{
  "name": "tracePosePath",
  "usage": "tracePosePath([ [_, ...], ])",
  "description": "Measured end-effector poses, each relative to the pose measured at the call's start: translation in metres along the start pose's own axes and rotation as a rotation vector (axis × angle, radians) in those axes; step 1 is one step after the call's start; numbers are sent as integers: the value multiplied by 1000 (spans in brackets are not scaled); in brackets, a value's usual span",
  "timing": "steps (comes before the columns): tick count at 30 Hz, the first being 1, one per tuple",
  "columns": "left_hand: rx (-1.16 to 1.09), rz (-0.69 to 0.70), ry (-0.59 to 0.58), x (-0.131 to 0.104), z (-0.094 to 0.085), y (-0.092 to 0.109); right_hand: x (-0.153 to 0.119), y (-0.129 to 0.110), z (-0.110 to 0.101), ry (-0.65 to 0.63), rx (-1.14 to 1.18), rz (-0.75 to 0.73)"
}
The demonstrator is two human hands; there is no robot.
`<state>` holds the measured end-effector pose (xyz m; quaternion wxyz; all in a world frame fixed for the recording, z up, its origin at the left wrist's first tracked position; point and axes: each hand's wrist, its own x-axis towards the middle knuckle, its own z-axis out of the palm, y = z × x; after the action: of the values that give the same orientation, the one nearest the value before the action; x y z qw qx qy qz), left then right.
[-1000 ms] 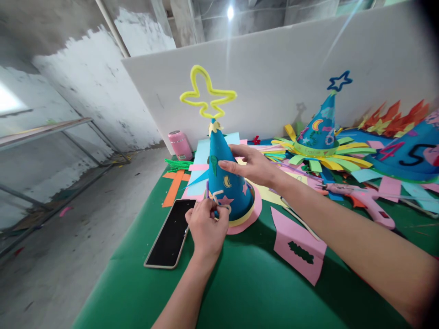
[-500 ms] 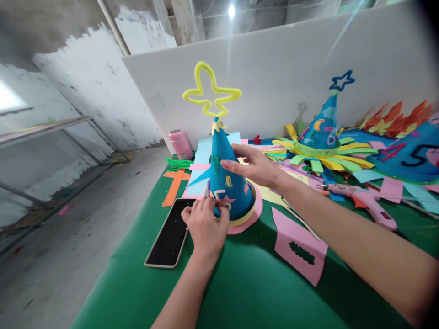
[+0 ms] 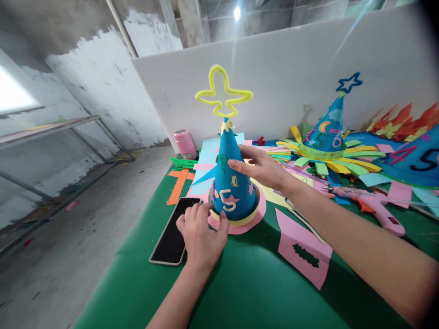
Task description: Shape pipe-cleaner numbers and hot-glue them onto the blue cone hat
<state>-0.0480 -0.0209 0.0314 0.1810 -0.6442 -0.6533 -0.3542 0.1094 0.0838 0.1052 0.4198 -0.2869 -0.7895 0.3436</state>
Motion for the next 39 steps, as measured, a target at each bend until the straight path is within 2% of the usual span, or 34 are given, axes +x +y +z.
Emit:
tracePosePath([
  [8,63,241,49,-4,15,1,0,2,2,10,27,-14],
  [17,99,467,112,-2,15,-4,-3,6,4,5,136,-4],
  [27,143,475,135,-2,16,-9,-4,7,5,16,191,13],
  [34,10,457,84,-9,12,-14,-5,5,5,27,188,7],
  [39,-8,362,136,-8,7,-13,-6,6,5,27,190,17],
])
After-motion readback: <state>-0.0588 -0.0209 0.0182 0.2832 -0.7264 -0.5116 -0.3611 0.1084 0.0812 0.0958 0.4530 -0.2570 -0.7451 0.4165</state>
